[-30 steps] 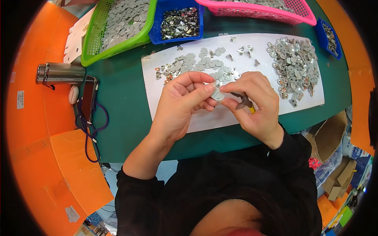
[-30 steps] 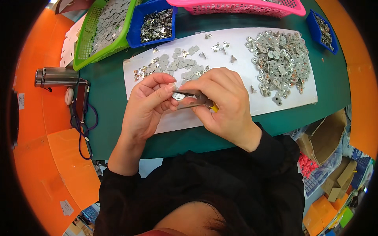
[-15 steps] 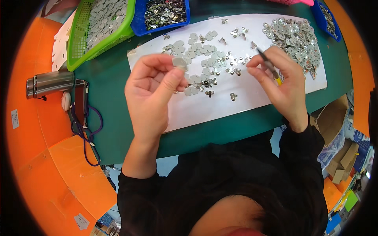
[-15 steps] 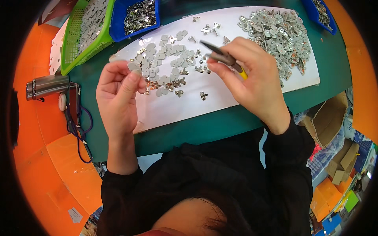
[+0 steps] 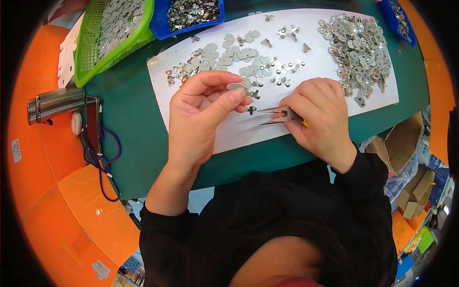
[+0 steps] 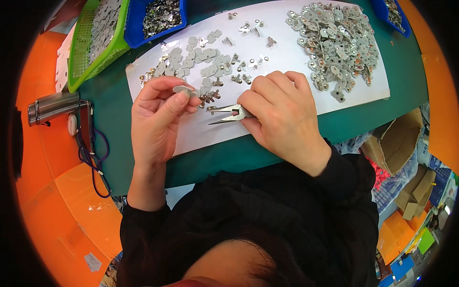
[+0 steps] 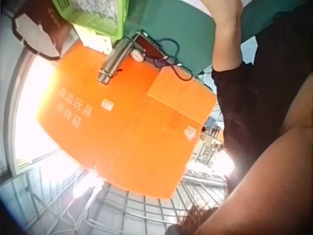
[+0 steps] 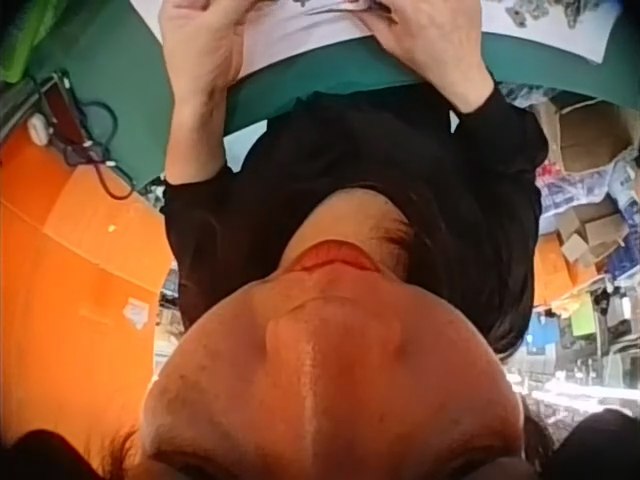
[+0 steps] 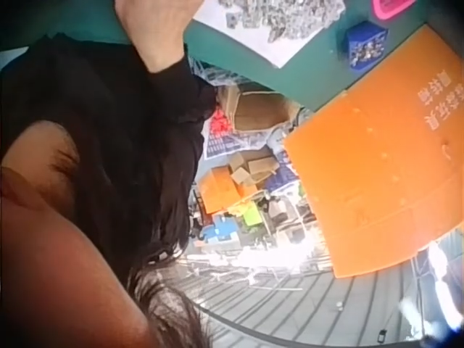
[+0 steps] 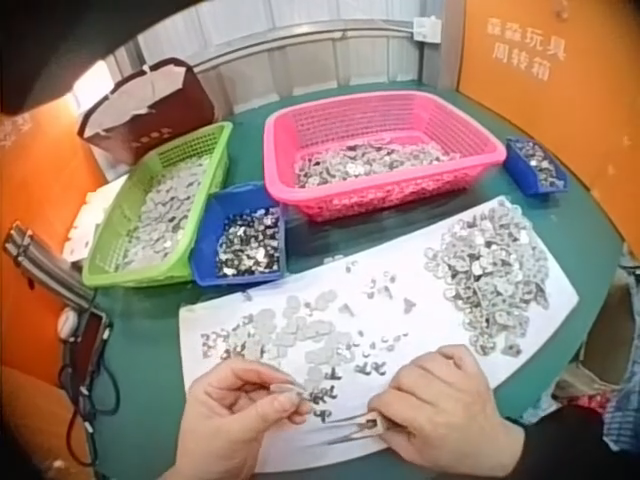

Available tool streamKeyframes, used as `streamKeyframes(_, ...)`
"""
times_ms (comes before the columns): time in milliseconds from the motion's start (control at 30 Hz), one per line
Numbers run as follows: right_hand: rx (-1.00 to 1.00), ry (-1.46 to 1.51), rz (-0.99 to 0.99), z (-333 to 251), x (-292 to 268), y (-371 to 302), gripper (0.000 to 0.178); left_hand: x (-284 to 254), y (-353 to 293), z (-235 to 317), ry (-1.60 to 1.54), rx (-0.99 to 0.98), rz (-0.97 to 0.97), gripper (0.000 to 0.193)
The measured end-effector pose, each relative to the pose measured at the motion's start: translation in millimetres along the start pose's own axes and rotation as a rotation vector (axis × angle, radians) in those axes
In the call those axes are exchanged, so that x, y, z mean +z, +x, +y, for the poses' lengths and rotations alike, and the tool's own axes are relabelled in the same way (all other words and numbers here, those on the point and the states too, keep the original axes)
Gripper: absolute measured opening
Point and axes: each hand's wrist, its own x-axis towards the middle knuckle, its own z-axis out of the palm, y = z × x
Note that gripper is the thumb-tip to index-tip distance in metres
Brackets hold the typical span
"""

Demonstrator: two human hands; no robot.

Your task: Assembling small metal star-shaped toy components using pliers at a workbench.

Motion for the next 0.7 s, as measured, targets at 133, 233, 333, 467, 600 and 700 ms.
streamKeyframes(133, -0.083, 0.071, 0.012, 2, -11, 5, 0.024, -6, 0, 1, -0.072, -0.066, -0.054, 0.023)
streamKeyframes(233, 0.001, 0.385, 0.074, 3, -15, 8, 0.022, -5, -2, 4, -0.303, -0.265, -0.128, 0.025)
streamKeyframes(333, 0.192, 0.739, 0.061, -6, -12, 15, 0.018, -1, -6, 5, -0.349, -0.4, -0.192, 0.027)
streamKeyframes(467, 0.421, 0.911, -0.017, -17, -9, 20, 0.014, 6, -10, 2, -0.21, -0.264, -0.202, 0.032)
streamKeyframes(600, 0.396, 0.971, 0.025, -17, -10, 23, 0.01, 6, -12, 1, 0.014, -0.074, -0.18, 0.035)
streamKeyframes(700, 0.378, 0.94, -0.026, -16, -13, 24, 0.011, 10, -15, 4, 0.127, -0.01, -0.162, 0.034)
